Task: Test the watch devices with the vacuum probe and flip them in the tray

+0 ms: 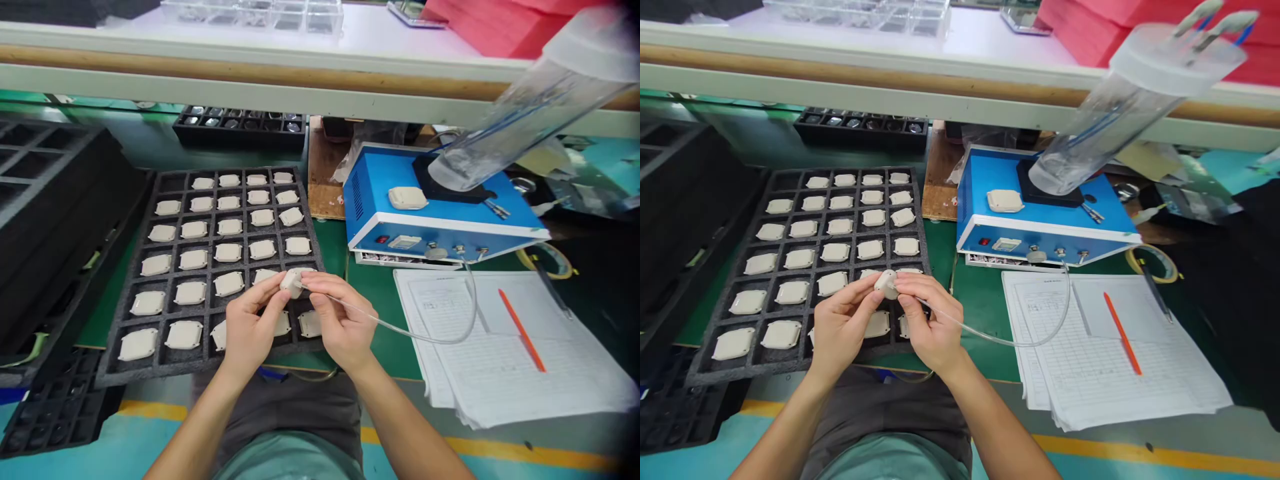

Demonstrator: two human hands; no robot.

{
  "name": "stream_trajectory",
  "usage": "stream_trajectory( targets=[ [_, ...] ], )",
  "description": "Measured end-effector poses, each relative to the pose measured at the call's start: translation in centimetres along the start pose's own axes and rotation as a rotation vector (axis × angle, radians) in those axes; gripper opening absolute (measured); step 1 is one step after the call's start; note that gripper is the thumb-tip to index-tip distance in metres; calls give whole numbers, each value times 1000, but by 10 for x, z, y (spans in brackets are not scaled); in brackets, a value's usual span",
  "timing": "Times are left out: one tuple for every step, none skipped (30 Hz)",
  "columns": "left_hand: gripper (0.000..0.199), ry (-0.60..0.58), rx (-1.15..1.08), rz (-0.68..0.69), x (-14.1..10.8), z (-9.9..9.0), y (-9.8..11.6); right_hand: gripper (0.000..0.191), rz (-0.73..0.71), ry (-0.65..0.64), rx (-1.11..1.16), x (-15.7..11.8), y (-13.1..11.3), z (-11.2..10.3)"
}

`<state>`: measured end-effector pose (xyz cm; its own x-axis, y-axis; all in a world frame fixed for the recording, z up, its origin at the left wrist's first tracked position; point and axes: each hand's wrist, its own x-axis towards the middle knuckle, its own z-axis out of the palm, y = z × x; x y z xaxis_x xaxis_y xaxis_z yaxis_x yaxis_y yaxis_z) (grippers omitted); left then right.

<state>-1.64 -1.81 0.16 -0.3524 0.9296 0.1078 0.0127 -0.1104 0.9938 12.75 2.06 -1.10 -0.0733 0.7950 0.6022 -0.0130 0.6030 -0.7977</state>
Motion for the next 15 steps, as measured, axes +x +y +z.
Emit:
stream_trajectory(
  targets=[
    [24, -1, 0, 2, 0, 0, -1, 26, -1, -2, -2, 0, 0, 0],
    [24, -1, -1, 5, 0, 0, -1, 26, -1, -2, -5, 0, 0, 0],
    [24, -2, -1, 8, 0, 0, -2, 26, 0, -3, -9, 0, 1, 0],
    [24, -3, 1, 11, 0, 0, -2, 25, 1, -3, -12, 0, 1, 0],
    [24, -3, 1, 14, 0, 0, -2, 25, 2, -3, -16, 0, 0, 0],
    [24, -3, 2, 15, 0, 0, -2, 25, 4, -3, -19, 0, 0, 0],
    [24, -3, 3, 14, 0, 0, -2, 25, 3, -3, -21, 0, 0, 0],
    [24, -3, 5, 12, 0, 0, -2, 25, 3, -4, -22, 0, 0, 0],
    [24, -4, 6, 9, 0, 0, -1, 25, 3, -4, -23, 0, 0, 0],
    [24, -4, 8, 7, 0, 0, -1, 25, 1, -4, -23, 0, 0, 0],
    [24, -5, 10, 6, 0, 0, -1, 24, 1, -4, -23, 0, 0, 0],
    [25, -6, 15, 6, 0, 0, -1, 24, 2, -4, -22, 0, 0, 0],
    [25, -5, 21, 6, -1, 0, 0, 24, 4, -6, -22, 0, 0, 0],
    [25, -5, 29, 3, -1, 0, 0, 24, 7, -6, -23, 0, 0, 0],
    [26, -4, 39, -1, -1, 0, 0, 23, 10, -7, -24, 0, 0, 0]
  ],
)
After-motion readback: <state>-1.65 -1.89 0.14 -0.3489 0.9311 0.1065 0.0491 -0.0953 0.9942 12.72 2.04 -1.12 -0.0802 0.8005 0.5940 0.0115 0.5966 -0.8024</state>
